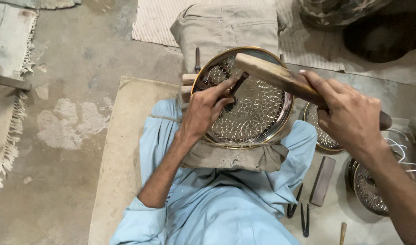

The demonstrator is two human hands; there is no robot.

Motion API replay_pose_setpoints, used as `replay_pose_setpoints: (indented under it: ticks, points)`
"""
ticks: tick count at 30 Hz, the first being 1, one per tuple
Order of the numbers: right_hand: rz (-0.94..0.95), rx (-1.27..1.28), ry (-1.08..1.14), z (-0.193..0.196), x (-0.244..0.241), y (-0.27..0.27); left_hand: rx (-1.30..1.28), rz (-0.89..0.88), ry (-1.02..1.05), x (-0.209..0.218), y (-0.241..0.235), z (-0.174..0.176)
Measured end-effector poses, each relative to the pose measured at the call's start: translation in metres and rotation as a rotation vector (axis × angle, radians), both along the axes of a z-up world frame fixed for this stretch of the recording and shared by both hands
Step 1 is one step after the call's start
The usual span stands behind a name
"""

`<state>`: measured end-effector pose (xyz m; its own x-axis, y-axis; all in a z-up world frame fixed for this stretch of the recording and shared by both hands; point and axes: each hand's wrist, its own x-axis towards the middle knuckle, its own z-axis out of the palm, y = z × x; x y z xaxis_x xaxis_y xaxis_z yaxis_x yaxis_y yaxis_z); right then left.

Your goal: The person sits on the floor and uses a hammer and chisel to engrave a decorative pattern into a round metal plate. The plate is held steady on a cushioned support while the person repeatedly strikes the chisel to create a textured design.

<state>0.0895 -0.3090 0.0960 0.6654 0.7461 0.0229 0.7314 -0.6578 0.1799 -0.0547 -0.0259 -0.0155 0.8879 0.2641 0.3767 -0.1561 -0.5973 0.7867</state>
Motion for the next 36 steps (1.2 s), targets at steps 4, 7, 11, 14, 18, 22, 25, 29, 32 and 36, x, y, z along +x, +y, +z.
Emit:
replay_pose_setpoints:
  ticks: [4, 7, 11, 14, 18, 22, 25, 29, 32, 36]
  points:
    - [-0.056, 0.307, 0.224, -0.003, 0.015, 0.002, -0.246, 0.155, -0.04, -0.022, -0.002, 0.004]
    - [-0.071, 0.466, 0.327, -0.005, 0.027, 0.009, -0.397, 0.319, 0.06, -0.057, -0.004, 0.011]
    - [-0.019, 0.526, 0.346, -0.009, 0.037, 0.024, -0.653, 0.38, 0.199, -0.096, -0.007, 0.014]
    - [-0.03, 0.54, 0.371, -0.012, 0.045, 0.046, -0.745, 0.349, 0.301, -0.111, -0.009, 0.008]
    - [-0.036, 0.574, 0.458, -0.019, 0.055, 0.072, -0.913, 0.22, 0.244, -0.11, -0.016, -0.005]
    - [-0.068, 0.606, 0.495, -0.028, 0.059, 0.075, -0.954, 0.23, 0.197, -0.101, -0.023, -0.005]
    - [-0.124, 0.612, 0.504, -0.035, 0.057, 0.064, -0.915, 0.248, 0.172, -0.092, -0.019, 0.005]
    - [-0.133, 0.639, 0.488, -0.051, 0.035, 0.035, -0.753, 0.29, 0.101, -0.068, -0.004, 0.022]
    - [-0.35, 0.653, 0.689, -0.07, 0.001, 0.015, -0.636, 0.231, 0.104, -0.037, 0.015, 0.035]
    - [-0.235, 0.635, 0.585, -0.079, -0.033, -0.009, -0.607, 0.092, 0.141, 0.005, 0.03, 0.05]
